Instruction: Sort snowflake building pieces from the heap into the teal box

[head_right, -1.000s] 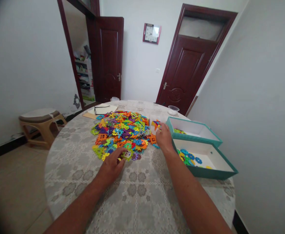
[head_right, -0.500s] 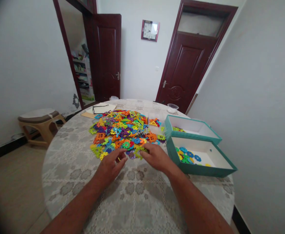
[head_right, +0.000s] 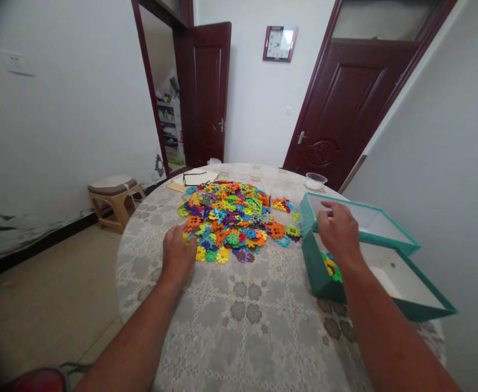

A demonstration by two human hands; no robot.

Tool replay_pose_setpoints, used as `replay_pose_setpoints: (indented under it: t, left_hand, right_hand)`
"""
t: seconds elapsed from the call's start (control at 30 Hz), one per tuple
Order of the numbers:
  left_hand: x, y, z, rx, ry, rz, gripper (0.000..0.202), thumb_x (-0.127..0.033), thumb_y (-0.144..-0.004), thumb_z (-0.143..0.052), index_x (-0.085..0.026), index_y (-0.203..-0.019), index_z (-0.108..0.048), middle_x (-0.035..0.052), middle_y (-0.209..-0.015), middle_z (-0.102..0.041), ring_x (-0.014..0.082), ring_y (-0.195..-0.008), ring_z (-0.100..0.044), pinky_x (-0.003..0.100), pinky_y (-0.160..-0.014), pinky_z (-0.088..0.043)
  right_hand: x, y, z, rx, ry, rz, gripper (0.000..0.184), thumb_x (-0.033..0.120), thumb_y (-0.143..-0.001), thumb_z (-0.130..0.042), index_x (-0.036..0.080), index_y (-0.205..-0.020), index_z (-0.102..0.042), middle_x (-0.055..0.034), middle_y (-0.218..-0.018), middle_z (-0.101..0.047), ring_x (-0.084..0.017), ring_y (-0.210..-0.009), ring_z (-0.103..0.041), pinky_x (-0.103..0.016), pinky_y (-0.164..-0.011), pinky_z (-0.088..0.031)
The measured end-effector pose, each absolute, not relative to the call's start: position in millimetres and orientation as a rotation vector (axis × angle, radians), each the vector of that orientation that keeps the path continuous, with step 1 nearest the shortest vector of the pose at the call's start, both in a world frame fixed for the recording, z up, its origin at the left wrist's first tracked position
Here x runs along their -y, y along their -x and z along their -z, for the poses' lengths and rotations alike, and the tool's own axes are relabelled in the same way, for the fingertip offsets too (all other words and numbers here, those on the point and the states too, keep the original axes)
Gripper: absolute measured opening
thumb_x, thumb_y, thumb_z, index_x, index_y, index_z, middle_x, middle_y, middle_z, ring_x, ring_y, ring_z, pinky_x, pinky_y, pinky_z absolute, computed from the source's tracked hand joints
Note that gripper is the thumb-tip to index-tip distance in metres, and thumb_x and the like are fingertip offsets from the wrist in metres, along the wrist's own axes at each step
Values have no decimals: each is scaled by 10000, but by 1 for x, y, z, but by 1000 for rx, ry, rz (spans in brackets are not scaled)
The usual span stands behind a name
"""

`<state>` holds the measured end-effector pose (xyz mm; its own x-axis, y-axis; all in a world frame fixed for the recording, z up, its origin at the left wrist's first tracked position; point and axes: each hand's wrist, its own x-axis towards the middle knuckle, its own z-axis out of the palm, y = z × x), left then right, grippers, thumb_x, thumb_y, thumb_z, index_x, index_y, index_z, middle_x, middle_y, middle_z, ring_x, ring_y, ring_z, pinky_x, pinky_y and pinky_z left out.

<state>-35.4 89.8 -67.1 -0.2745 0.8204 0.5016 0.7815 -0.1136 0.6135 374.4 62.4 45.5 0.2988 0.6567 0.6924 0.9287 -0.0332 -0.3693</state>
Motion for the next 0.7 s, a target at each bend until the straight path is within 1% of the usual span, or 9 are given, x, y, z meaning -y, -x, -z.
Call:
replay_pose_setpoints:
  t: [0.07,0.13,0.23,0.27,0.37,0.43,0.57,0.7]
  left_hand:
    - [-90,33,72,-2155,-1918,-1204,407,-279,-938,-582,-179,-1332,-609,182,-1394,-572,343,-1388,-496,511,-1175,-402]
    - [-88,29,74,-2199,-1982,-1044,417,-323,-946,-600,-188,-1340,-614,181,-1374,-594,347,-1354,-515,523,-1147,-404]
    - [-85,27,73,-2185,-2099,-853,408,-382,-964,-597,-183,-1319,-634,175,-1335,-627,339,-1302,-546,515,-1123,-402]
    - [-85,27,73,-2160,-2147,-811,395,-397,-971,-590,-170,-1289,-649,176,-1313,-636,335,-1285,-556,502,-1118,-406]
    - [-83,25,76,-2048,-2262,-782,347,-396,-974,-591,-150,-1201,-681,161,-1231,-658,309,-1229,-584,450,-1104,-427]
    - [-80,21,79,-1932,-2325,-816,320,-381,-959,-618,-158,-1179,-681,144,-1201,-662,291,-1200,-595,430,-1102,-437]
    - [-73,8,85,-1658,-2451,-900,267,-350,-944,-646,-173,-1142,-669,125,-1170,-659,278,-1177,-595,435,-1099,-453]
    - [-70,-2,87,-1425,-2500,-933,242,-338,-913,-700,-187,-1097,-659,111,-1131,-656,284,-1150,-594,453,-1068,-480]
  right_hand:
    - [-45,-340,-28,1590,1639,275,340,333,-926,-520,184,-1144,-733,-143,-1132,-744,-280,-1005,-696,-433,-972,-525]
    - [-31,-307,-6,1741,1518,113,293,344,-961,-514,210,-1110,-727,-127,-1143,-744,-286,-1068,-688,-438,-973,-536]
    - [-18,-270,33,1867,1417,-131,289,303,-985,-497,238,-1186,-695,-122,-1221,-720,-273,-1072,-687,-426,-902,-579]
    - [-16,-263,46,1881,1394,-161,309,291,-981,-500,246,-1228,-680,-122,-1256,-706,-279,-1116,-674,-443,-924,-580]
    - [-16,-254,78,1925,1354,-119,372,257,-957,-531,238,-1307,-652,-135,-1307,-681,-308,-1238,-617,-523,-1078,-512]
    - [-16,-253,89,1986,1341,-89,399,229,-944,-549,217,-1332,-642,-150,-1318,-672,-318,-1262,-595,-536,-1123,-472]
    - [-16,-252,92,2080,1360,-75,421,205,-943,-566,200,-1361,-611,-157,-1330,-656,-322,-1275,-568,-530,-1114,-460]
    - [-14,-250,87,2079,1382,-66,386,215,-957,-580,197,-1341,-611,-150,-1302,-659,-313,-1247,-563,-520,-1089,-459]
